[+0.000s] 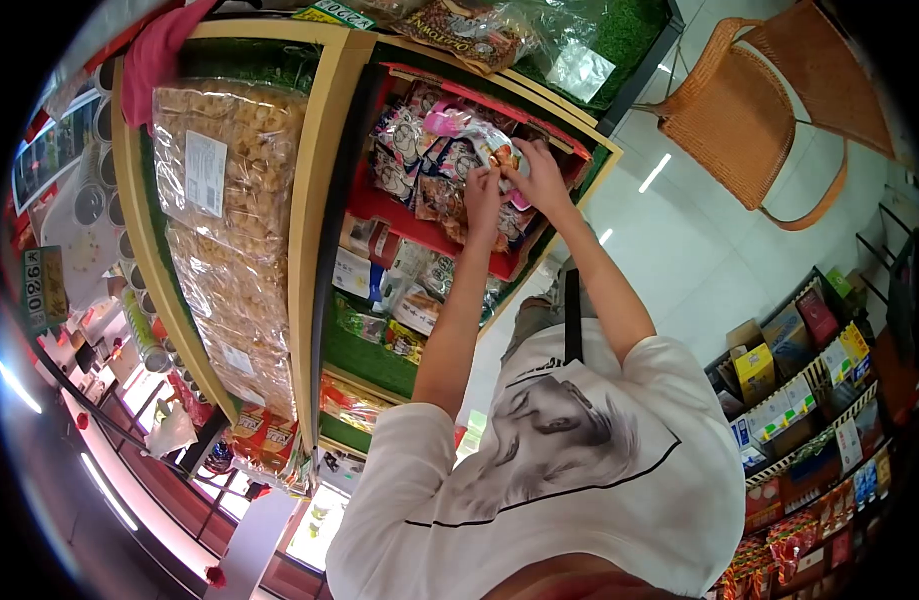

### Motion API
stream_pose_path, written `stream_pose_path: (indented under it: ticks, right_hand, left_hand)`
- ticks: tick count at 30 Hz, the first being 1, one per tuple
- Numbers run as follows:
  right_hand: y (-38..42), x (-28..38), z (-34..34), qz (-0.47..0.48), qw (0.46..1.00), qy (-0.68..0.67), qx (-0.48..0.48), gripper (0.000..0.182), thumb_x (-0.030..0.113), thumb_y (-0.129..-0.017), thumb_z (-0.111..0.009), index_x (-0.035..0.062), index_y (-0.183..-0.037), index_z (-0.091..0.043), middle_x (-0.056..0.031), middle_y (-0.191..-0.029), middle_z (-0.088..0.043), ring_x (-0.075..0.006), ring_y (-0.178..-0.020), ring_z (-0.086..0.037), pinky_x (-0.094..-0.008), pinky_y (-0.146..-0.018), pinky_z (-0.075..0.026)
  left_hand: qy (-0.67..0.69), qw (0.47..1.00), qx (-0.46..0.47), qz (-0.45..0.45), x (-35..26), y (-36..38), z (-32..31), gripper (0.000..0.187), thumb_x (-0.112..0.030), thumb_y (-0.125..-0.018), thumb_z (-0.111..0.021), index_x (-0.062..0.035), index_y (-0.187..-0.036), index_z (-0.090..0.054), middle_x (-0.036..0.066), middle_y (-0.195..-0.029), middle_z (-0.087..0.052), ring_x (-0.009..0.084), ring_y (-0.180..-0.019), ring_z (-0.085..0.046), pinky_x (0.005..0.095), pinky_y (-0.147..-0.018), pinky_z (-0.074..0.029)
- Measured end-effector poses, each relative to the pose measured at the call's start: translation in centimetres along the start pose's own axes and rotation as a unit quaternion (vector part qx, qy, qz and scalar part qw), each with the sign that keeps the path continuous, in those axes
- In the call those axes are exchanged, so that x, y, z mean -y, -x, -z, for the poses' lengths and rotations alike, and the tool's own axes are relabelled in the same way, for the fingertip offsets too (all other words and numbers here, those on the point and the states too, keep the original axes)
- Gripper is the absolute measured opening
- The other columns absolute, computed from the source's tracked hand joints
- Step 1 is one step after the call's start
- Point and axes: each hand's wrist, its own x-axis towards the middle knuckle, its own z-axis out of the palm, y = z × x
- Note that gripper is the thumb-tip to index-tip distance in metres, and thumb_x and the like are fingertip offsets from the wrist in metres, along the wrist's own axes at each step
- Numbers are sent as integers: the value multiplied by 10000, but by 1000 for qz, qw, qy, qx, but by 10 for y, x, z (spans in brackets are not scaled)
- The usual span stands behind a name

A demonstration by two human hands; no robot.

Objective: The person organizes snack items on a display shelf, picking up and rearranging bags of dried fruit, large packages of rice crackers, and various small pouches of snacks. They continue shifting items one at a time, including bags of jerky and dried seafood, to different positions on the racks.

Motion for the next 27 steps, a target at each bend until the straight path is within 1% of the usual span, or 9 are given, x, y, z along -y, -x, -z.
stream_pose_path:
  ticks: [7,10,11,14,15,18,21,24,27]
  right_hand:
    - [-1,7,5,0,989,150,7,444,185,-803,-612,23,-1192,-472,-208,-1018,-544,-394,-887,-554,-444,-727,-459]
    - [-11,5,1,-37,980,194,25,437,177,-819,-591,12,-1198,-449,-226,-1008,-541,-401,-865,-559,-464,-700,-461]
    - [-10,7,-1,-45,976,208,36,419,164,-826,-576,8,-1192,-445,-238,-1021,-530,-405,-864,-557,-473,-703,-460]
    - [-7,15,-9,0,948,318,11,431,143,-816,-571,23,-1208,-437,-232,-1064,-512,-406,-864,-560,-487,-708,-456]
    - [-5,25,-9,17,944,329,10,449,130,-803,-570,31,-1218,-433,-223,-1109,-495,-390,-903,-558,-492,-716,-453]
    - [14,39,-13,209,923,320,-39,459,176,-799,-566,43,-1225,-459,-222,-1141,-489,-395,-987,-510,-468,-777,-442]
    - [35,36,-42,150,955,203,157,444,187,-793,-593,23,-1190,-480,-234,-1178,-465,-407,-984,-507,-474,-780,-449]
    - [37,29,-83,71,940,239,231,423,220,-800,-611,1,-1144,-498,-239,-1134,-490,-400,-956,-522,-485,-772,-454]
    - [31,43,-94,75,947,214,227,407,236,-816,-605,-25,-1113,-512,-230,-1056,-538,-375,-902,-562,-450,-749,-467]
  left_hand:
    - [15,998,46,-33,9,9,-6,442,-245,-908,-507,-37,-1282,-396,82,-1130,-533,161,-1001,-526,303,-785,-463]
    - [-49,994,64,-67,-6,11,-8,438,-261,-909,-511,-53,-1281,-410,79,-1171,-519,161,-1019,-521,284,-772,-462]
    - [-127,989,48,-63,-13,17,-7,444,-272,-899,-515,-65,-1282,-425,96,-1217,-501,220,-1071,-507,334,-824,-452]
    - [-494,841,-7,-220,-5,37,16,455,-288,-879,-522,-72,-1272,-443,130,-1266,-463,290,-1137,-455,423,-908,-398]
    - [-550,820,1,-160,-19,61,19,469,-285,-871,-483,-87,-1293,-431,134,-1371,-363,350,-1273,-310,526,-996,-302]
    - [-625,744,-96,-216,7,93,48,468,-279,-845,-509,-96,-1272,-458,130,-1384,-351,350,-1305,-263,545,-1006,-282]
    - [-627,720,-154,-255,35,110,73,421,-274,-808,-546,-98,-1190,-524,128,-1368,-365,354,-1264,-304,543,-990,-291]
    - [-603,731,-182,-262,36,127,79,371,-262,-782,-571,-94,-1113,-566,143,-1363,-372,366,-1215,-368,533,-980,-303]
    - [-540,759,-230,-283,38,138,77,371,-266,-791,-575,-70,-1105,-554,159,-1354,-375,377,-1203,-389,525,-982,-312]
